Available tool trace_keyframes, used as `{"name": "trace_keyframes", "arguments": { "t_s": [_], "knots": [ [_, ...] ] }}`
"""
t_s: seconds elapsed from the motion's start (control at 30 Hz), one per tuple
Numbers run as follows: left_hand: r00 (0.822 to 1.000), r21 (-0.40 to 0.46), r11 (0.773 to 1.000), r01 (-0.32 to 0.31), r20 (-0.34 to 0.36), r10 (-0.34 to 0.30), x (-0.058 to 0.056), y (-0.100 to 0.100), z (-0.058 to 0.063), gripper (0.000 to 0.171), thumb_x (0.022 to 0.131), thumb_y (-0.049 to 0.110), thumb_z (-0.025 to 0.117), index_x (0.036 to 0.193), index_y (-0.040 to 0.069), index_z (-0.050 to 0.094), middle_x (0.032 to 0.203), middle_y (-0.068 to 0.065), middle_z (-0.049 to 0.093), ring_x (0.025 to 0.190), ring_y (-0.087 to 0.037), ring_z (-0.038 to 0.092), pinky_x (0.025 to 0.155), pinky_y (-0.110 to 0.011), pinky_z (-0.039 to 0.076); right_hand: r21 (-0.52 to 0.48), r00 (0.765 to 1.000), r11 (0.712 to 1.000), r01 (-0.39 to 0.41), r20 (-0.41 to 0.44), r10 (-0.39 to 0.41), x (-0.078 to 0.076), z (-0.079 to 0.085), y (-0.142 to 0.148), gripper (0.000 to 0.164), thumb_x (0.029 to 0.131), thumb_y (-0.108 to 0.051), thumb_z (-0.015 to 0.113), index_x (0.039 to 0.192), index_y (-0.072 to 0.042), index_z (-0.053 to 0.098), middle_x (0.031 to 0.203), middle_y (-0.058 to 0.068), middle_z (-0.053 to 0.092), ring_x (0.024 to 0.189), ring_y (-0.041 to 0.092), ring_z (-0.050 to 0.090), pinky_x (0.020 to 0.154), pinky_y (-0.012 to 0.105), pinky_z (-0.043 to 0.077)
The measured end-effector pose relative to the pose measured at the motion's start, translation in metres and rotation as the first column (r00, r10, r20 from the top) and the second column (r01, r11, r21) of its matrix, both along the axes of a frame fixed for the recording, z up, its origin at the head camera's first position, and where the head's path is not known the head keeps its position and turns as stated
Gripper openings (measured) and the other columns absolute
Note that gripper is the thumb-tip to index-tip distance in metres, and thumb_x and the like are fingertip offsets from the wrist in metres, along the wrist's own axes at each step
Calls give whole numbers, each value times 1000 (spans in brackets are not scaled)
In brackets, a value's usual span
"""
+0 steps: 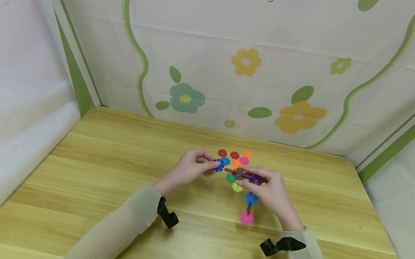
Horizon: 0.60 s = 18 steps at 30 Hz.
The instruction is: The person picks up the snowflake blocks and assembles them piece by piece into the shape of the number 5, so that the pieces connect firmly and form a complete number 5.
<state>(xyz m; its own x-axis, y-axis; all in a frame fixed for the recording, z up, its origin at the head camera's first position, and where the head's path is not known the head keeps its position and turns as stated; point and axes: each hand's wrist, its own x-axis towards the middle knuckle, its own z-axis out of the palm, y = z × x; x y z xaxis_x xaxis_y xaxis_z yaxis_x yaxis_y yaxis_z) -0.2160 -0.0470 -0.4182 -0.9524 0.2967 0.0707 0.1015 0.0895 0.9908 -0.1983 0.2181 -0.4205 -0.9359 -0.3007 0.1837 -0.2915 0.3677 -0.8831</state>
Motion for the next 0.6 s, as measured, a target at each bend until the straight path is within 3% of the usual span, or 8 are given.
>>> {"name": "trace_keyframes", "arguments": {
  "t_s": [0.2,0.3,0.43,0.6],
  "knots": [
    [1000,28,1000,4,13,-4,1,3,-1,16,99,12,70,100,-3,66,90,-21,72,75,-26,71,83,-57,57,5,1000,1000,-5,1,5,0,0,-1,36,88,-22,84,121,-10,76,112,10,70,86,26,68,68,30,60],
    [1000,35,999,-7,24,7,3,3,3,16,98,11,70,101,-4,65,90,-22,72,72,-21,70,82,-55,58,14,1000,1000,-2,-1,2,0,0,-1,36,87,-24,84,120,-12,77,110,8,71,86,26,67,68,30,60],
    [999,43,999,-14,32,13,3,3,3,15,98,9,70,102,-5,64,91,-25,72,73,-24,71,81,-52,59,15,1000,1000,-5,-3,5,-1,-2,-1,35,87,-26,85,119,-14,78,110,5,71,87,27,68,70,32,61],
    [1000,50,999,-5,31,3,0,4,-2,15,98,10,70,101,-3,65,90,-22,73,72,-19,70,83,-58,57,24,1000,1000,-5,-19,5,-1,-2,-4,36,86,-28,85,119,-15,78,108,2,72,86,26,68,70,33,61]
  ]
}}
